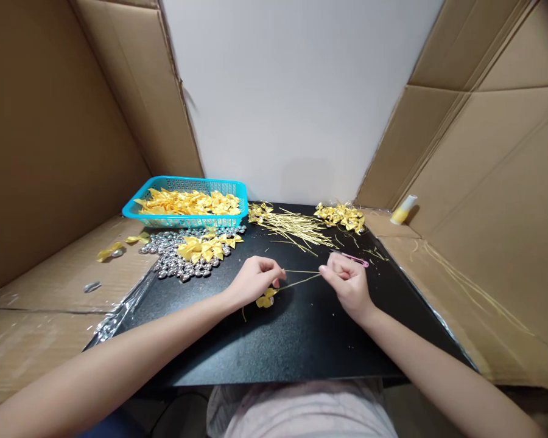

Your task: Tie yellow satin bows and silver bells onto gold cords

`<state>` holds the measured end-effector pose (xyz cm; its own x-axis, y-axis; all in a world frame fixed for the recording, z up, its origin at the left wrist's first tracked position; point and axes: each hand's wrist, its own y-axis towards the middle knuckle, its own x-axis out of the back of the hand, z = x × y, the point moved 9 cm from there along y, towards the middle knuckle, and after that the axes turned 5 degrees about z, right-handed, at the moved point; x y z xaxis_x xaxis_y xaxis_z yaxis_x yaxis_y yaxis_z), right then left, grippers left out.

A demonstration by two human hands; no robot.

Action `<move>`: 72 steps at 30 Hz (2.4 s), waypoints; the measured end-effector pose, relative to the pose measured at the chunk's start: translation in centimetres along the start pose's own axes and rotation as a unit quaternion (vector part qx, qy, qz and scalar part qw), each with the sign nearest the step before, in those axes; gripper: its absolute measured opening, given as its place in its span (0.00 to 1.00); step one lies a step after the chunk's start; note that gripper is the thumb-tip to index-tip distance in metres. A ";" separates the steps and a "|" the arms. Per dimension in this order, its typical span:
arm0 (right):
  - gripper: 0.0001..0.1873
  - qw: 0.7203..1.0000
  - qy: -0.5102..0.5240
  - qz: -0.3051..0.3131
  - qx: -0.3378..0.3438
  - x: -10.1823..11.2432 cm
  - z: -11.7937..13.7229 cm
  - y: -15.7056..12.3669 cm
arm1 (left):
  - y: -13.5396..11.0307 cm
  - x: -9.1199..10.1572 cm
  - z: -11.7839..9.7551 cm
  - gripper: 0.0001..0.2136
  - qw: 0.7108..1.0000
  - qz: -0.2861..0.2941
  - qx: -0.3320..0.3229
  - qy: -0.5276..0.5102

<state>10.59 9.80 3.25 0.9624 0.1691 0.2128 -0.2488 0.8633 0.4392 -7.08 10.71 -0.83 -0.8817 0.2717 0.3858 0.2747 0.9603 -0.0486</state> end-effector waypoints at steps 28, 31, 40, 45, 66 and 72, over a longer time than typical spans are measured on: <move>0.05 0.912 -0.301 0.039 0.278 -2.9 4.9 -1.8 | -2.1 -1.0 -3.1 0.12 0.997 0.016 -0.069 -0.009; 0.04 0.899 -0.305 0.062 0.308 -3.7 5.0 -2.3 | -2.2 -1.6 -2.9 0.13 0.996 0.040 -0.056 -0.056; 0.05 0.958 -0.129 0.061 0.249 -2.7 4.4 -1.3 | -2.3 -2.2 -2.6 0.10 0.991 0.067 -0.033 -0.109; 0.03 0.984 -0.027 0.091 0.150 -3.1 2.4 -0.8 | -2.5 -2.4 -2.9 0.09 0.991 0.069 -0.049 -0.102; 0.07 0.939 -0.178 0.070 0.285 -4.1 4.4 -2.4 | -3.1 -2.5 -3.8 0.14 0.980 0.040 -0.147 0.129; 0.07 0.943 -0.161 0.070 0.283 -4.1 4.4 -2.2 | -3.4 -2.6 -4.6 0.14 0.965 0.029 -0.202 0.164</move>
<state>6.76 5.08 5.25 0.8549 0.0304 0.5179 -0.4778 0.4349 0.7632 -4.00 6.48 2.56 -0.7094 0.2265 0.6674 0.5058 0.8231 0.2583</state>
